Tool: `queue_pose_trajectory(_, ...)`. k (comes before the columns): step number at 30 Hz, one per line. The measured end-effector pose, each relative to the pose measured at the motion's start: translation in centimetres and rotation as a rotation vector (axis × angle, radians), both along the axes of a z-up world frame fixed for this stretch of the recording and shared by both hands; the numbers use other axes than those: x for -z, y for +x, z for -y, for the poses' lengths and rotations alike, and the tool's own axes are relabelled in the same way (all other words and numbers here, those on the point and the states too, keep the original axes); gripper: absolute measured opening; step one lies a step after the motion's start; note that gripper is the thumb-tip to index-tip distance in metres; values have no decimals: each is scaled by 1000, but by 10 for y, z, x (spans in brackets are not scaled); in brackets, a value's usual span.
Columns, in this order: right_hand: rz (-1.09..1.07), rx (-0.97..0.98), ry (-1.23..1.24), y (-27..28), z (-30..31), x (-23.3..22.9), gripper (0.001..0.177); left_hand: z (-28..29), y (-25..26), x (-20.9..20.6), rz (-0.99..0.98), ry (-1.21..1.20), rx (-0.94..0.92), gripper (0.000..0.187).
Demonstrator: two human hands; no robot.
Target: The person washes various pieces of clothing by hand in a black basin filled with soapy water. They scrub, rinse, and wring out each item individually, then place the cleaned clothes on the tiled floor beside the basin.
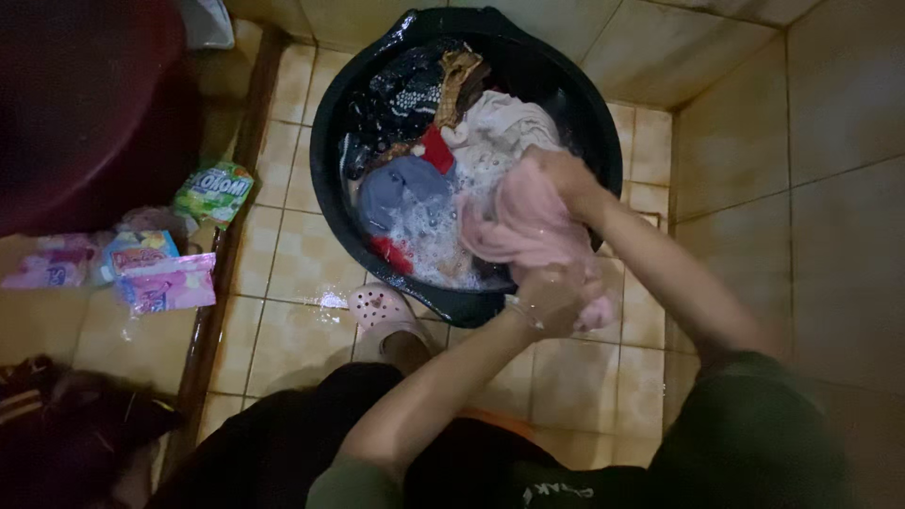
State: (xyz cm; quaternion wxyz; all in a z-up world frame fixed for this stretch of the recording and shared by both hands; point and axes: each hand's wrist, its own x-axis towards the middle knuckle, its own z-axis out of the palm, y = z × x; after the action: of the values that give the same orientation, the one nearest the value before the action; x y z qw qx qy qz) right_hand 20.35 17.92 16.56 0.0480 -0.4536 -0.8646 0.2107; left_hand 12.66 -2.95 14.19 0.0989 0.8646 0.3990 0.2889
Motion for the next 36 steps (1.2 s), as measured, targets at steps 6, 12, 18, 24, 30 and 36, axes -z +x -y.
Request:
queue_pose_trajectory(6, -69, 52, 3, -40, 31, 30, 90, -1, 32, 51, -501, -387, 41, 34)
queue_pose_trajectory(12, -470, 264, 73, -37, 31, 3, 85, -2, -14, 60, -495, -213, -75, 30)
queue_pose_trajectory(18, -1103, 504, 21, -30, 32, -45, 81, -6, -128, 70, 8, 15, -385, 33)
queue_pose_trajectory(24, -1425, 644, -126, -30, 40, -47, 77, -27, -147, 66, 963, -514, -335, 53)
queue_pose_trajectory(30, -1490, 829, -152, -31, 55, -18, 72, -47, -146, -31, 1930, -1433, -327, 96)
queue_pose_trajectory(36, -1347, 792, -182, -38, 94, 12, 68, -33, -91, -21, 2199, -1334, -263, 95)
